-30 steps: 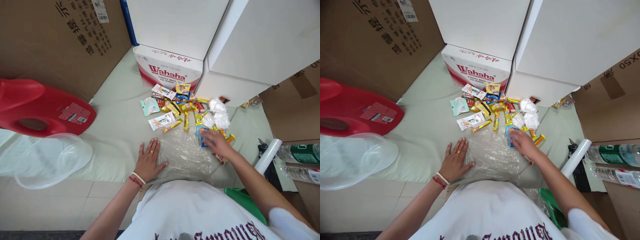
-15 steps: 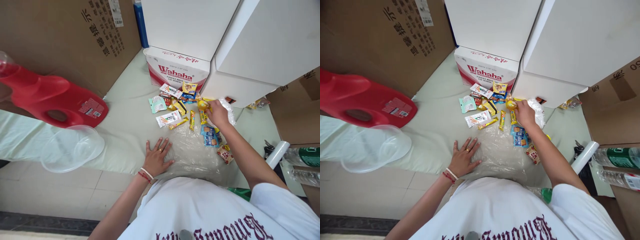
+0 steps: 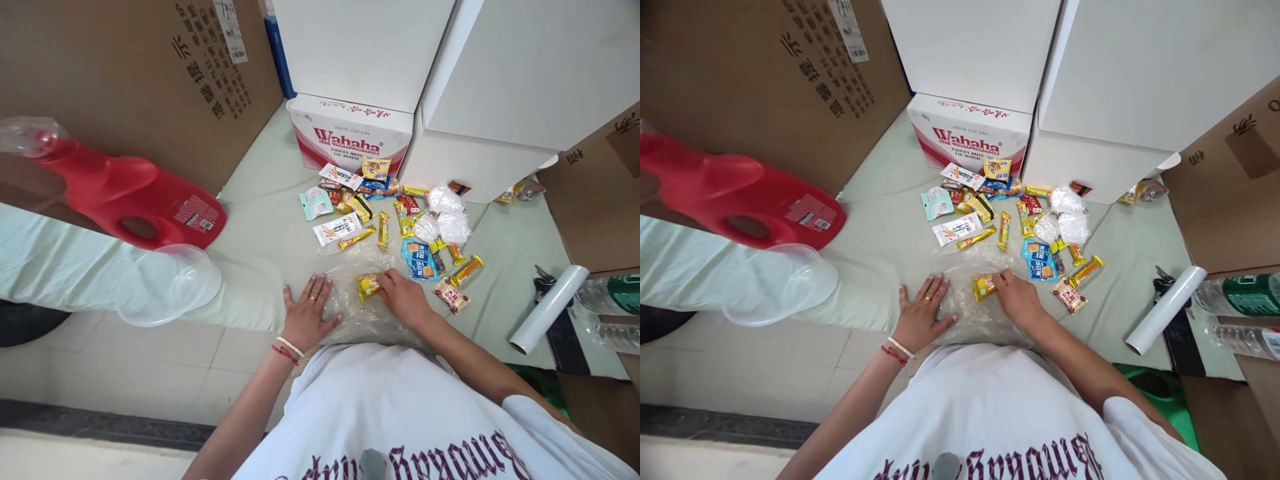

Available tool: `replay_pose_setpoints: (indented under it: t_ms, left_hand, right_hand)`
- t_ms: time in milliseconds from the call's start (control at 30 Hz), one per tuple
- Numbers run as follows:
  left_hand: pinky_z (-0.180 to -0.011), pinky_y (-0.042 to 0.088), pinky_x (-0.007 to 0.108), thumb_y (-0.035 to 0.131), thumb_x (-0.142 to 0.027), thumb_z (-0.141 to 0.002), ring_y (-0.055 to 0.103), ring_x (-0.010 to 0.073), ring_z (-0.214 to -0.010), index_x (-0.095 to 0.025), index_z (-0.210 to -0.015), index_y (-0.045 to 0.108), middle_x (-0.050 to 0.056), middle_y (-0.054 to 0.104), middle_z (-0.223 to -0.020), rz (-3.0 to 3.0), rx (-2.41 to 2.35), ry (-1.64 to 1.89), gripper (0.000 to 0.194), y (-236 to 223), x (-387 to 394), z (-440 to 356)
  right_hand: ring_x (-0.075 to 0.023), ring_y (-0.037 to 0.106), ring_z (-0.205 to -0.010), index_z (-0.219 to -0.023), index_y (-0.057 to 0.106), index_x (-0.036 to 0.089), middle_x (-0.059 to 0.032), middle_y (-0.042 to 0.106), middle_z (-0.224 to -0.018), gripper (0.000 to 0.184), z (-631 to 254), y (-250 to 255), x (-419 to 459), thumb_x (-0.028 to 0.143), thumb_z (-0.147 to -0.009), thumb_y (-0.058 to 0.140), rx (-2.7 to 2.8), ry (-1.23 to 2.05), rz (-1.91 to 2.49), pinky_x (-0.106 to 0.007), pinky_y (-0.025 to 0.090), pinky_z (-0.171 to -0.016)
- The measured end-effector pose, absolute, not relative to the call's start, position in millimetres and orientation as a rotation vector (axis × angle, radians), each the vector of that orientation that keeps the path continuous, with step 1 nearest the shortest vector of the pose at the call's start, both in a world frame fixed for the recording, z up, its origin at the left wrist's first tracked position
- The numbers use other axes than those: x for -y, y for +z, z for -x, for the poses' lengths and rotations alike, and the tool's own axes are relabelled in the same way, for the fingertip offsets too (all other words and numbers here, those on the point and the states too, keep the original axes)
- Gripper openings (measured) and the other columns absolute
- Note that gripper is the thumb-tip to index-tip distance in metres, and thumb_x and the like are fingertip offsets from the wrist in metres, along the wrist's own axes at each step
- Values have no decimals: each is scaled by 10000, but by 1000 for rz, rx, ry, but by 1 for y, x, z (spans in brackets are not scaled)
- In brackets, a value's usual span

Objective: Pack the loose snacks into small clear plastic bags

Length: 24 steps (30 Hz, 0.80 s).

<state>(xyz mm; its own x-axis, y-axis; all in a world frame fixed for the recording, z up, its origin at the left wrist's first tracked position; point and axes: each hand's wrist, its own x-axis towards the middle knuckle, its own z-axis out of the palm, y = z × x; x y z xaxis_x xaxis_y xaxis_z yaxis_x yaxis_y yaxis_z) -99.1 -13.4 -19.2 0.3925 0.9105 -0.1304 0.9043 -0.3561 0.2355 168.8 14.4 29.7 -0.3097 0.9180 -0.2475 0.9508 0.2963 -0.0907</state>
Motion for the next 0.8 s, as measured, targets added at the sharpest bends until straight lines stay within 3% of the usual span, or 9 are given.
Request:
replay_pose_setpoints:
  t_ms: [167,300,400,500,667,733,800]
  left_hand:
    - [-1175,32,767,563,-637,-880,277,392,-1533,-209,-1618,247,194,288,-1650,-2384,-1606,-6,909,-21,16,108]
    - [-1179,73,756,584,-655,-856,251,400,-1542,-194,-1617,250,208,294,-1647,-2399,-1603,-40,950,-20,15,108]
    - [-1173,100,759,588,-646,-855,246,406,-1543,-198,-1613,265,206,294,-1649,-2407,-1605,-61,938,-17,14,106]
    - [-1175,94,757,591,-632,-859,264,402,-1536,-197,-1611,268,201,288,-1653,-2407,-1600,-59,927,-15,14,105]
    - [-1193,60,744,634,-635,-826,243,429,-1537,-148,-1589,324,227,282,-1648,-2436,-1702,100,957,-16,24,110]
    - [-1206,13,730,637,-568,-853,248,423,-1538,-187,-1549,417,204,339,-1632,-2484,-1718,235,824,-16,32,116]
    - [-1225,-33,698,580,-401,-921,316,367,-1524,-289,-1471,526,129,468,-1575,-2549,-1603,343,564,-14,41,123]
  right_hand:
    - [-254,663,-903,-1279,597,222,-124,615,-1231,310,-218,32,-22,245,-1003,460,-2310,-261,-1940,-307,421,-609]
    - [-279,648,-946,-1211,619,199,-124,629,-1171,284,-244,57,-26,252,-941,550,-2410,-347,-2120,-337,470,-696]
    - [-259,639,-921,-1207,604,218,-106,631,-1157,293,-226,83,-25,296,-926,582,-2654,-443,-2136,-349,494,-765]
    - [-246,641,-899,-1218,594,217,-114,619,-1177,285,-182,92,-22,304,-953,534,-2707,-440,-1981,-330,485,-736]
    - [-222,666,-856,-1242,588,190,-129,608,-1198,291,-135,49,-15,195,-979,464,-2477,-514,-1670,-303,493,-691]
    - [-237,666,-961,-1340,534,192,-143,578,-1275,358,-146,35,-6,219,-985,491,-2524,-650,-1647,-328,529,-771]
    - [-256,626,-1126,-1437,456,211,-152,526,-1366,453,-171,32,8,289,-995,523,-2685,-868,-1596,-376,542,-898]
